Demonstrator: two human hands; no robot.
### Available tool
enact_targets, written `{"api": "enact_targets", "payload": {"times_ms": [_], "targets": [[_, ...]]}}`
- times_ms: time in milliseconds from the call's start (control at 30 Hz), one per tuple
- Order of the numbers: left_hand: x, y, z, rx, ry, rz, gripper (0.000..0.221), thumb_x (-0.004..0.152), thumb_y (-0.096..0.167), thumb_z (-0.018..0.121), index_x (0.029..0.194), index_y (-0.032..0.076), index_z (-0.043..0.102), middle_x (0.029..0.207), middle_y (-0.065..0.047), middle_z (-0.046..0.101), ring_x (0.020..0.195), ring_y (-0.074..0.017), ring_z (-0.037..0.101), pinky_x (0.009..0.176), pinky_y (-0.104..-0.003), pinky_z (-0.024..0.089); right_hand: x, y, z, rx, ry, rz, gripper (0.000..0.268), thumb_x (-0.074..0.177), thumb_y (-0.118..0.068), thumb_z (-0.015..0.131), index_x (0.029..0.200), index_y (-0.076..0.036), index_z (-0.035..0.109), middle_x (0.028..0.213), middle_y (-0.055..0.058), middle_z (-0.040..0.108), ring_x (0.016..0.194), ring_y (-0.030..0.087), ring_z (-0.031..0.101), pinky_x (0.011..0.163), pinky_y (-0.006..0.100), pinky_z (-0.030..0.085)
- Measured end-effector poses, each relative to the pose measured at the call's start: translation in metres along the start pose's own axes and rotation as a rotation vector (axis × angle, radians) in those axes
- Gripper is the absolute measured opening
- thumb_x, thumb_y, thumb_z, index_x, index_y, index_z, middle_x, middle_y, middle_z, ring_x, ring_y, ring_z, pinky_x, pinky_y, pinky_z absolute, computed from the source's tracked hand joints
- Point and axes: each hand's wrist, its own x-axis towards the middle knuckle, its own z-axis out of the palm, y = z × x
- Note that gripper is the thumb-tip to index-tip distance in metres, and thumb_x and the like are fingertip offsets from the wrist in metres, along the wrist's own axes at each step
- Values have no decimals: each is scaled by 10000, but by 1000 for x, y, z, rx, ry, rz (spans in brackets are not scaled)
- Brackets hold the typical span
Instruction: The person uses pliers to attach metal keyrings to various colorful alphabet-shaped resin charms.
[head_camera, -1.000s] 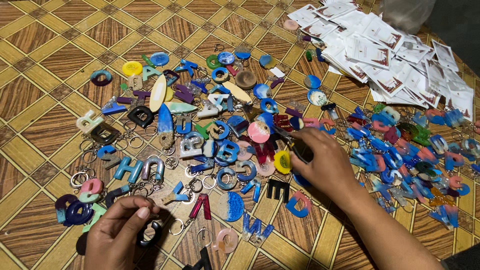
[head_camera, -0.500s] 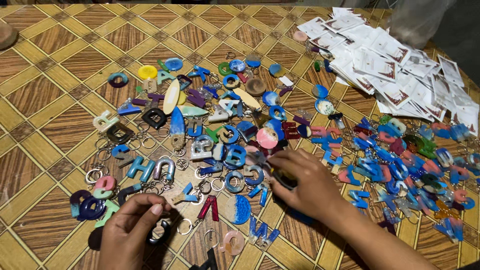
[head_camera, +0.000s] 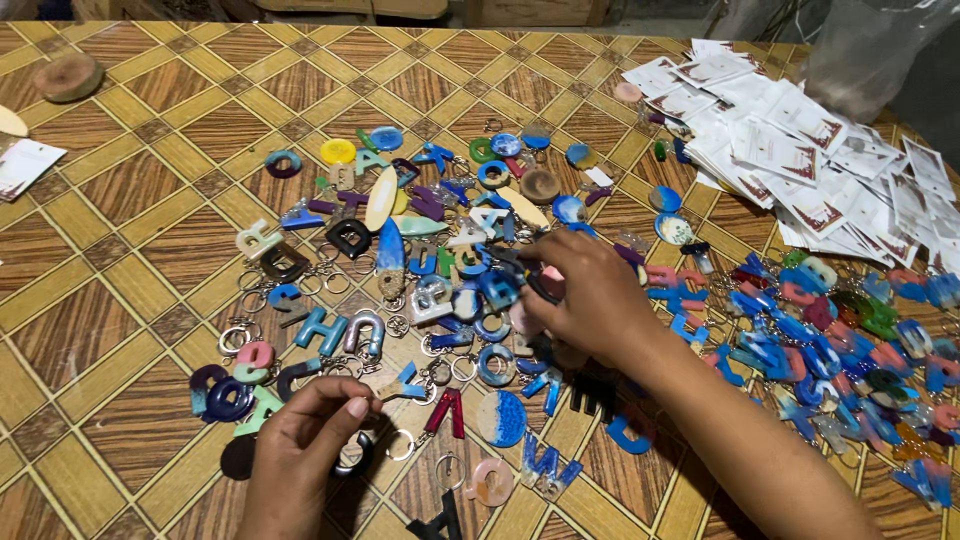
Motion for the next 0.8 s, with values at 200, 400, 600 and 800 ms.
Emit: {"api": "enact_targets", "payload": {"times_ms": [200,400,600,800], "targets": [[-2,3,3,-9,-20,48,74,860,24,708,926,-10,704,896,-141,709,928,-262,740,887,-349,559,4,-12,-1,-40,-183,96,447,797,-344,663,1199,-149,681,1071,90,634,964,341,624,721,510,496],[-8,28,2,-10,27,12,89,866,16,687,949,-12,705,891,-171,743,868,-273,726,812,-379,594,1,-24,-11,-278,-142,161,455,763,-305,704,1168,-96,698,1235,143,674,1029,386,663,830,585,555],[0,23,-9,-251,-2,156,147,896,25,636,1028,-37,653,929,-201,706,876,-256,653,850,-336,510,-9,-64,-17,-41,-329,197,420,822,-319,669,1226,-209,645,1127,25,689,1047,243,654,857,466,604],[-5,29,-4,-236,32,83,134,899,39,644,1018,-19,665,931,-183,705,879,-247,641,841,-341,516,5,-80,19,-48,-379,101,361,809,-284,642,1147,-160,668,996,44,670,940,265,647,604,440,560]]}}
